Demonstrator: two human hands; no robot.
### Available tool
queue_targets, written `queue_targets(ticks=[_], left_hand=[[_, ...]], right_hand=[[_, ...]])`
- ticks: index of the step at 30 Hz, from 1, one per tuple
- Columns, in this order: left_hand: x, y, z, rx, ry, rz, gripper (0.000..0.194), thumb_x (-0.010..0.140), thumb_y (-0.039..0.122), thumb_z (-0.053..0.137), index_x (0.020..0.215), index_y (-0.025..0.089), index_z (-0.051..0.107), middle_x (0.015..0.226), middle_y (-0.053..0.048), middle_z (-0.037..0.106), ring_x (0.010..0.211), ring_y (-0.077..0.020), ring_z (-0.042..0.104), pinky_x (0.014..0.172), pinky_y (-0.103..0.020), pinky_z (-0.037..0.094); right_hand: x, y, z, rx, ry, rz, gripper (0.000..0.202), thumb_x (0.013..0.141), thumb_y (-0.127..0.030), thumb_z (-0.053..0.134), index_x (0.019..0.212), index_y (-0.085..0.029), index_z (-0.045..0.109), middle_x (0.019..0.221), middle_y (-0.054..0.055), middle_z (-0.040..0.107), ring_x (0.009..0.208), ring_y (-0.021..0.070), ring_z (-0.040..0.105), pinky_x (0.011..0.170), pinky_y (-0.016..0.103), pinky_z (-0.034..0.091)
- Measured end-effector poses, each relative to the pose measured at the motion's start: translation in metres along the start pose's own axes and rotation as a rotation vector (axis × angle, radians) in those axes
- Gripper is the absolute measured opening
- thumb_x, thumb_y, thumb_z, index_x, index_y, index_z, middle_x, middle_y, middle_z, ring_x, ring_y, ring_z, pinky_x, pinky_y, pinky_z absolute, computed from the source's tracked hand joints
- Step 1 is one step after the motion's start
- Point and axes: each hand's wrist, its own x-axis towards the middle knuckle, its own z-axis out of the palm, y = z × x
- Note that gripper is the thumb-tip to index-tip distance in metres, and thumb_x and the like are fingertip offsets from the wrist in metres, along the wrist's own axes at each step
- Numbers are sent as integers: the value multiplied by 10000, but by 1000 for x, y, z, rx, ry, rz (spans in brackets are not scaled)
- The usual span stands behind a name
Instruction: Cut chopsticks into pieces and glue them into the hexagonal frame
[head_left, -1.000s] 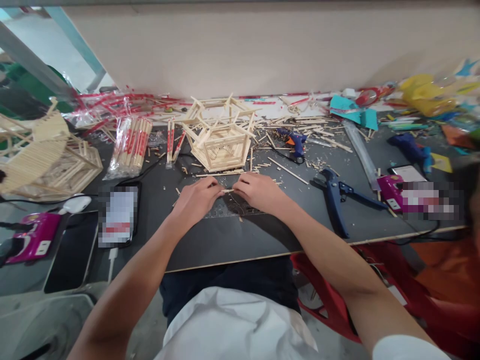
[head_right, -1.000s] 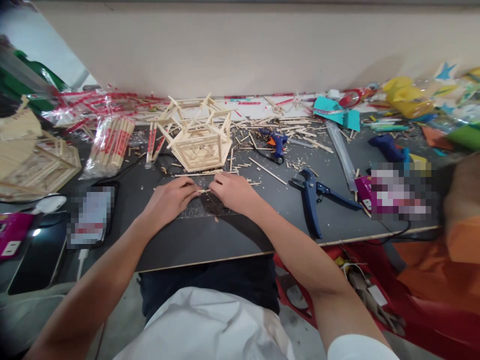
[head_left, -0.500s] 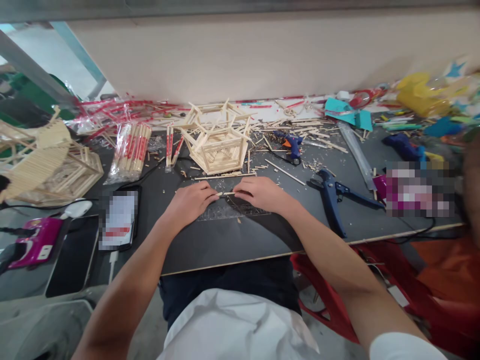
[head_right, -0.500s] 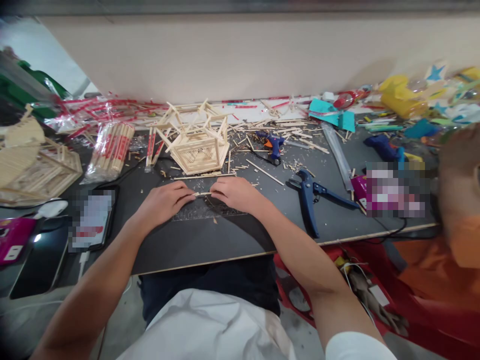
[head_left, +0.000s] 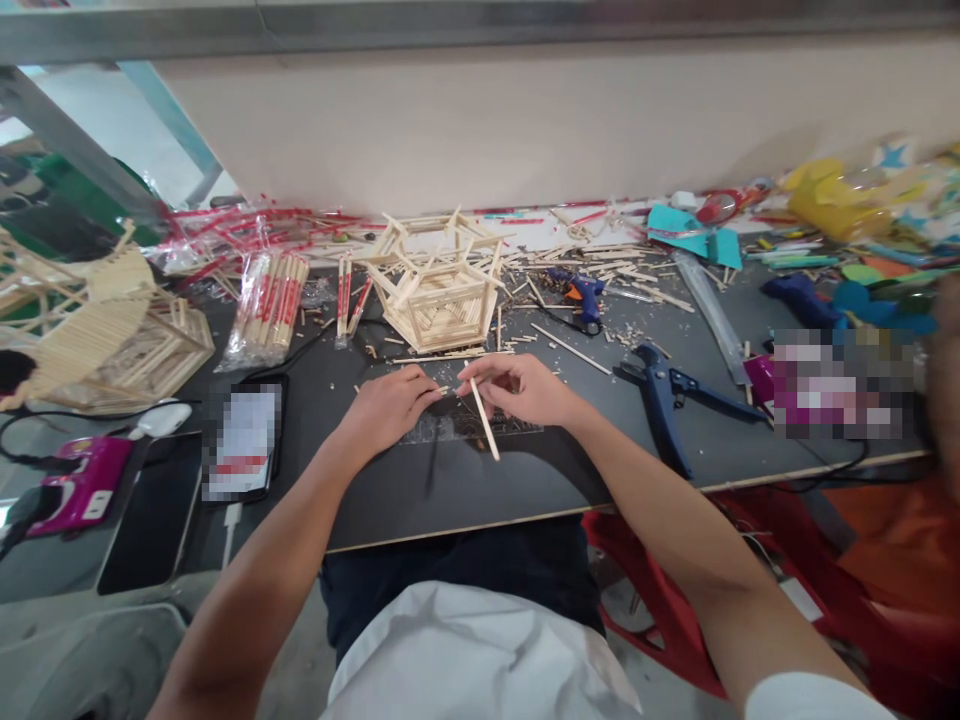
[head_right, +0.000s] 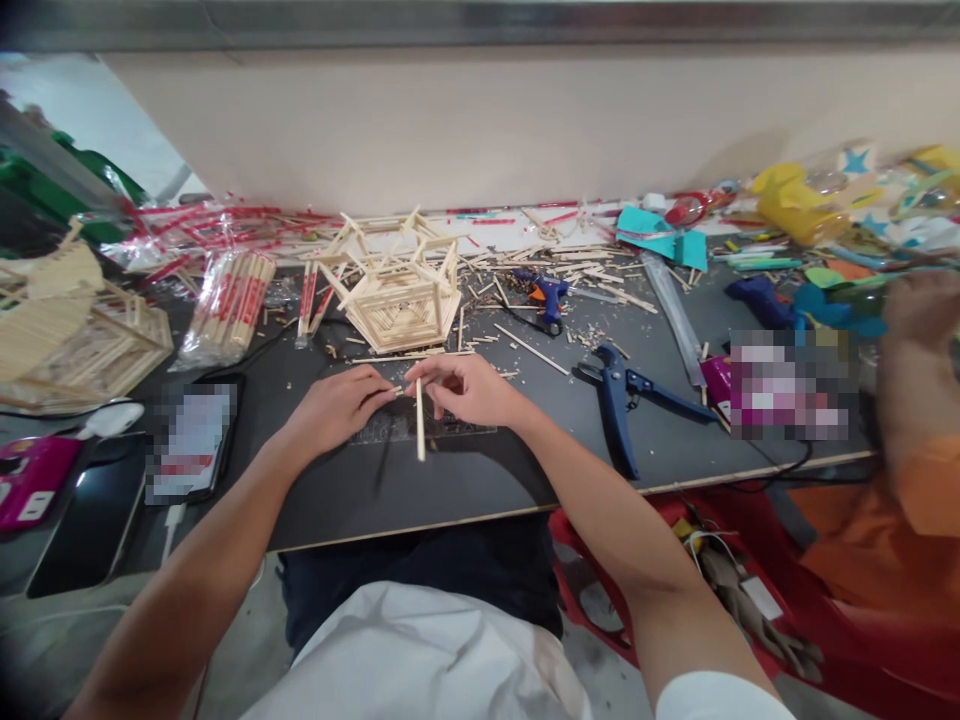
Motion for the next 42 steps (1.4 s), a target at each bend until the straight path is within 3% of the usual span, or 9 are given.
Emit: queue_targets(ticks=[6,11,15,19,23,28,31,38,42], left_hand=[[0,-1,0,-74,-32,13,319,1028,372,446,1051,199,713,1046,-54,687,938,-220,664,713,-275,436],[2,-2,3,-194,87,54,306,1016,362,482,1042,180,727,999,-68,703,927,-214,666,781,-285,461],[4,5,5,-411,188,61,279,995,361,530,968,180,740,917,-45,740,842,-173,685,762,-251,478],[5,15,7,-548,124,-17,297,989,363,529,904,175,743,810,-12,747,633,-124,670,628,-217,469],[6,21,8,-742,71,-116,264,961,360,564,943,165,741,740,-6,740,508,-96,627,562,-205,480],[6,19,5,-1179,-126,-196,365,872,469,676,906,107,713,848,-106,759,651,-162,711,541,-235,562],[5,17,3,-1281,-196,-204,426,811,512,744,892,95,704,867,-131,760,678,-175,724,539,-235,576],[8,16,5,-1384,-150,-270,524,730,575,798,885,86,688,791,-113,751,628,-168,717,547,-239,580],[8,13,5,-1429,-62,-254,524,769,584,763,897,80,696,851,-132,762,669,-168,731,587,-232,590]], right_hand=[[3,5,0,-68,78,53,237,849,-393,685,918,-166,693,710,14,700,538,104,599,522,232,486],[5,5,-1,-273,135,-62,286,894,-433,627,879,-168,733,819,41,694,575,99,568,540,242,438],[5,5,5,-156,130,9,233,912,-409,601,913,-181,652,810,23,677,562,106,591,556,250,479],[5,6,12,-61,124,40,193,892,-387,634,921,-203,585,777,-5,649,568,108,593,551,245,488],[7,6,14,-25,153,1,190,853,-377,687,882,-194,645,787,-11,635,549,88,575,528,229,474],[8,-1,18,49,218,13,264,742,-425,793,815,-182,720,744,2,678,543,86,544,489,215,449],[10,-4,20,90,190,36,293,734,-456,792,803,-179,724,696,-12,663,503,73,510,467,211,420],[20,-16,17,-9,143,52,319,806,-476,720,778,-160,698,635,-26,617,503,72,497,492,215,395],[32,-23,24,-143,245,-33,363,830,-510,687,749,-158,720,662,-4,653,609,105,548,583,233,428]])
